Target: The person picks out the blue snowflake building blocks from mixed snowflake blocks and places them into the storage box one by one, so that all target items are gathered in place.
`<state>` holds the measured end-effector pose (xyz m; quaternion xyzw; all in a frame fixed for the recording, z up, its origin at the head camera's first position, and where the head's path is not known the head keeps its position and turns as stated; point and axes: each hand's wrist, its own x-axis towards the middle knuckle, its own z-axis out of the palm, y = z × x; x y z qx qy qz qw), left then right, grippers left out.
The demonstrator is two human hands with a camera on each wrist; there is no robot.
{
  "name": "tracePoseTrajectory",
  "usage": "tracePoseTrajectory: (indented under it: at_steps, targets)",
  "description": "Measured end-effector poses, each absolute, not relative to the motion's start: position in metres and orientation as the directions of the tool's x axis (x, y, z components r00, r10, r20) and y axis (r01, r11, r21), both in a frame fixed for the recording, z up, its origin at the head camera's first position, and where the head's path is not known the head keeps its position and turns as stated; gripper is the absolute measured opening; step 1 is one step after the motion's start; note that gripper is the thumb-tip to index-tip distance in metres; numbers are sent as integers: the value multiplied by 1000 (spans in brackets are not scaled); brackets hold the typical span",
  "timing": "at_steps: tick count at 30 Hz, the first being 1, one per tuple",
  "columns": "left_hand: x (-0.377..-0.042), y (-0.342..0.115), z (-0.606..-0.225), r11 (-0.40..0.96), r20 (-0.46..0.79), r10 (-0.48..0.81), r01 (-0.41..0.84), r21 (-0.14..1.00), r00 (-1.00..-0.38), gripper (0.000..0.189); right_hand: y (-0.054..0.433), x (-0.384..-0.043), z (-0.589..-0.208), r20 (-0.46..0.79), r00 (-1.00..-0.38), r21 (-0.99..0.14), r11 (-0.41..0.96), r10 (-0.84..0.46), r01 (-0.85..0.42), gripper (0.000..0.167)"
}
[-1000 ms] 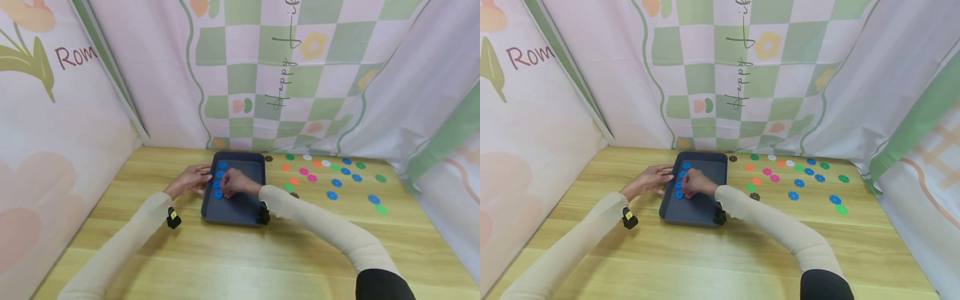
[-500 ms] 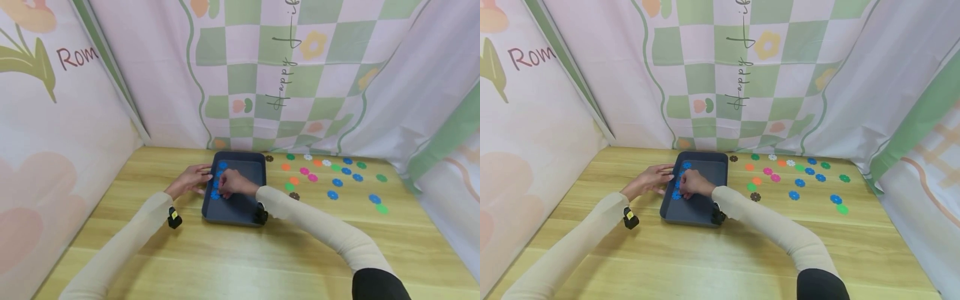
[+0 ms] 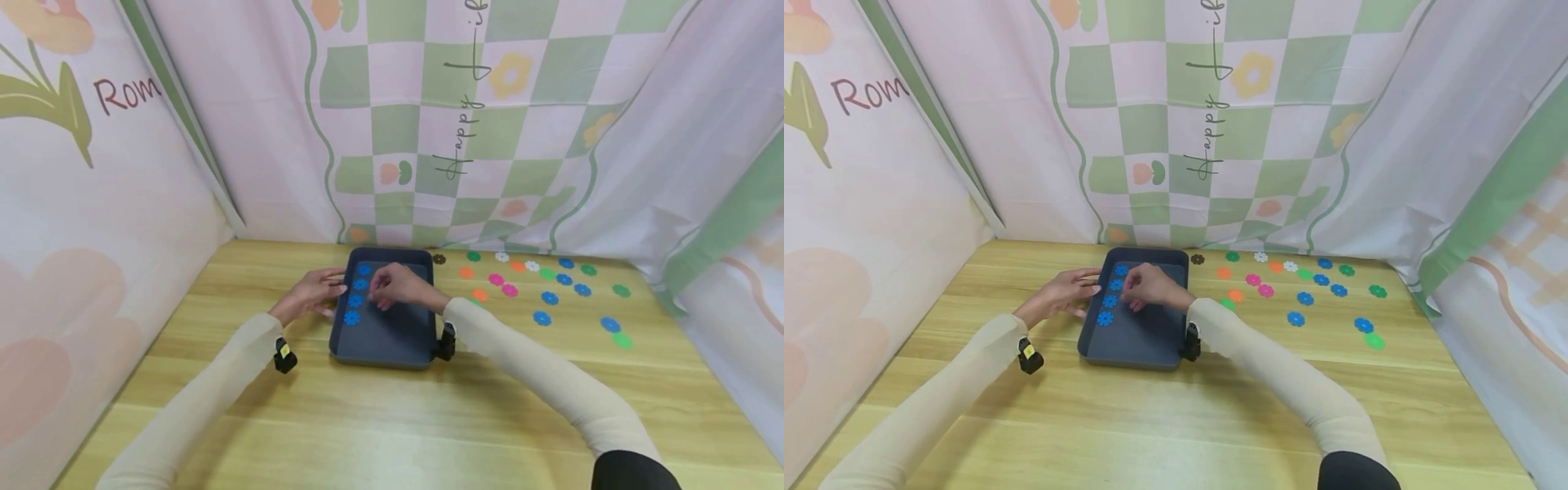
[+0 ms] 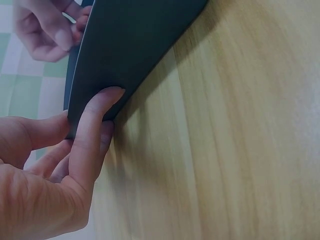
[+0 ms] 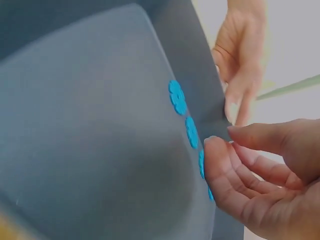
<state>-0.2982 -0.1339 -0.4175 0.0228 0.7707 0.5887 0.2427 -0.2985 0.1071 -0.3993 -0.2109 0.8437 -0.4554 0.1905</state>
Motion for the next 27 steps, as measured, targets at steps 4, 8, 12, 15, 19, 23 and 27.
tracePoseTrajectory:
  at_steps: [4, 8, 12, 15, 19, 23, 27]
  targets:
    - [-298, -134, -417, 304, -349, 324, -252, 919, -880, 60, 119, -300, -399, -81, -847, -853, 476, -525, -213, 9]
    - [-298, -134, -416, 308, -344, 334, -244, 920, -878, 61, 132, -299, -397, -45, -861, -847, 477, -506, -236, 11]
    - [-298, -134, -417, 305, -347, 333, -248, 919, -877, 61, 146, -299, -394, -23, -870, -851, 467, -492, -241, 13]
    - [-298, -134, -417, 297, -350, 331, -256, 920, -876, 61, 157, -299, -391, -14, -880, -866, 446, -474, -227, 15]
    - [-297, -135, -416, 295, -347, 336, -252, 922, -875, 61, 173, -300, -391, 0, -899, -877, 432, -437, -210, 17]
    - [-297, -134, -416, 296, -345, 338, -249, 922, -876, 61, 192, -300, -394, -4, -920, -877, 444, -392, -185, 18]
    - [-297, -134, -417, 301, -344, 336, -246, 921, -877, 61, 212, -301, -396, -2, -939, -878, 450, -344, -163, 21]
